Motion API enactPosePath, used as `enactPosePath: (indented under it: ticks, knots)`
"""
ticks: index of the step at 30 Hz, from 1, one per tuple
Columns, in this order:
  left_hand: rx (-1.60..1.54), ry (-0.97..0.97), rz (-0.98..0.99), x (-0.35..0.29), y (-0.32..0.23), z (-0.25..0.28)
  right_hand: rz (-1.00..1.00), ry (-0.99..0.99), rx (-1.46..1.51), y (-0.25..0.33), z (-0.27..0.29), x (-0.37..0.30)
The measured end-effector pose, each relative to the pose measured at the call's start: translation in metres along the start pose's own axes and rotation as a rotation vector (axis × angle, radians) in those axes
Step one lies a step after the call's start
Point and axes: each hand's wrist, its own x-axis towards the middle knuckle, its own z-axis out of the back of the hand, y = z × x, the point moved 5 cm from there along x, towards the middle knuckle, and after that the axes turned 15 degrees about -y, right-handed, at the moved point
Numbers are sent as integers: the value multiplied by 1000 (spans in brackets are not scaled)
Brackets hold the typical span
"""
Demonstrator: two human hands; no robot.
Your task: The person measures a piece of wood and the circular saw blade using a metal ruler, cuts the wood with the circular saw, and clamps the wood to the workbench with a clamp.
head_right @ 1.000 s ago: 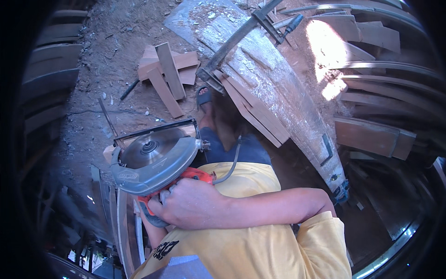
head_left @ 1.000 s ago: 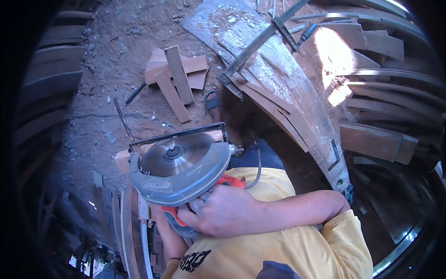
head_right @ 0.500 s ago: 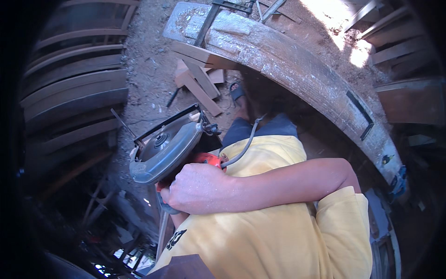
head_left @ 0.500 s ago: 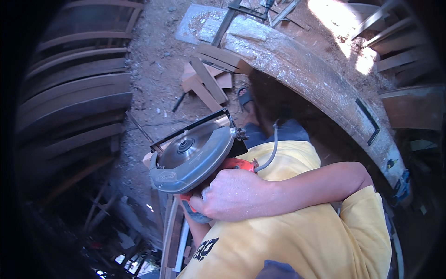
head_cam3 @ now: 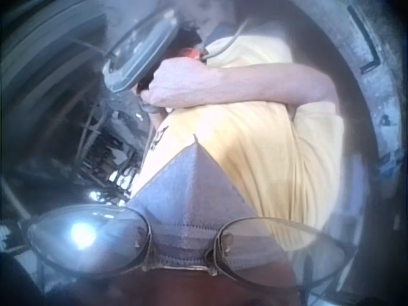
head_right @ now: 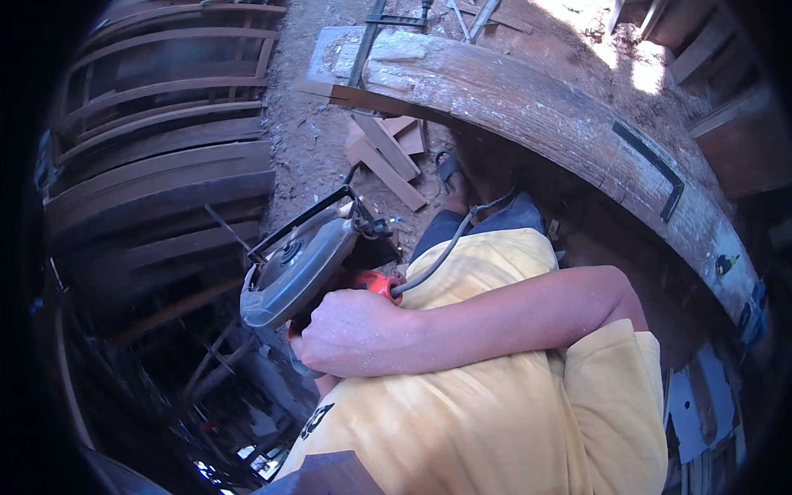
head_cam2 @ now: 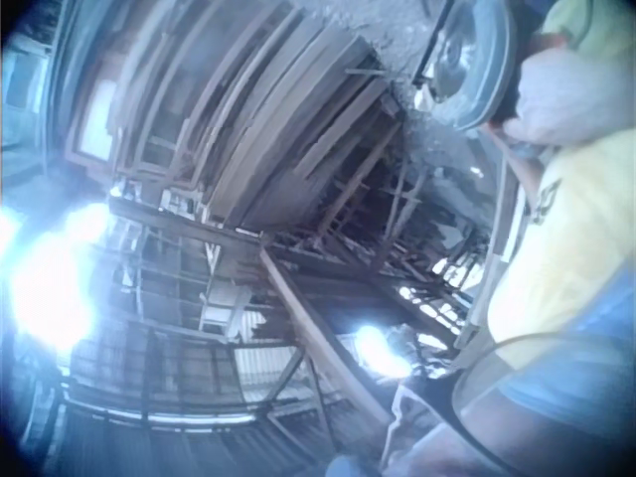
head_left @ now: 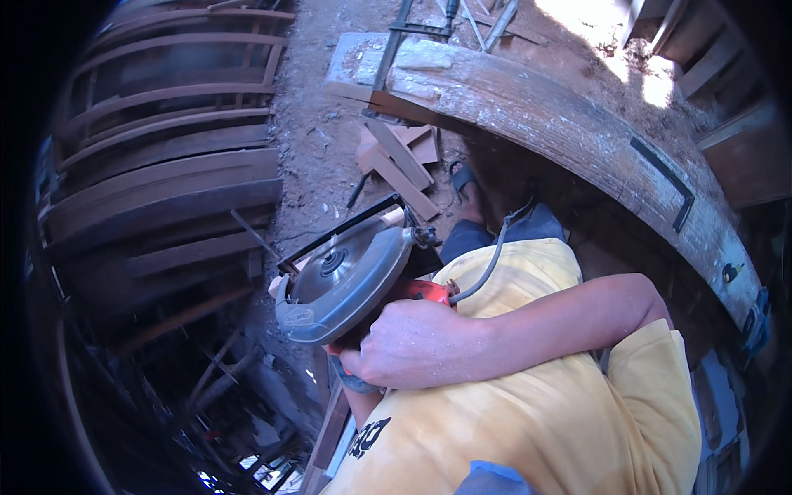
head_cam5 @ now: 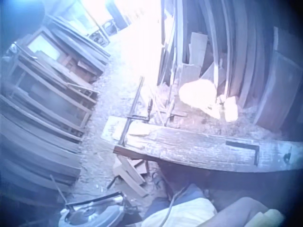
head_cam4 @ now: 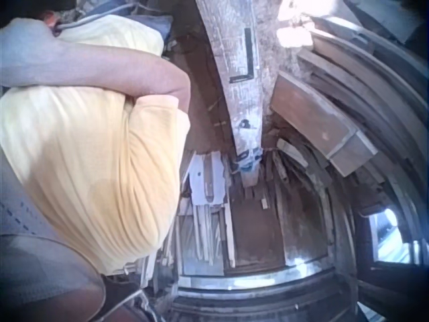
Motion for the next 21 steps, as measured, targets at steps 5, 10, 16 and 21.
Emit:
enactPosePath:
  ticks: [5, 10, 16, 21]
  knots:
    - [-44, -75, -32, -15, 8, 30, 34, 35, -13, 20, -8, -4]
    - [-114, -150, -34, -10, 27, 68, 60, 75, -54, 35, -33, 15]
    - [-186, -202, 8, 29, 51, 118, 92, 172, -50, 42, -98, 70]
    - [-234, -210, 48, 79, 58, 159, 108, 230, -50, 49, -163, 129]
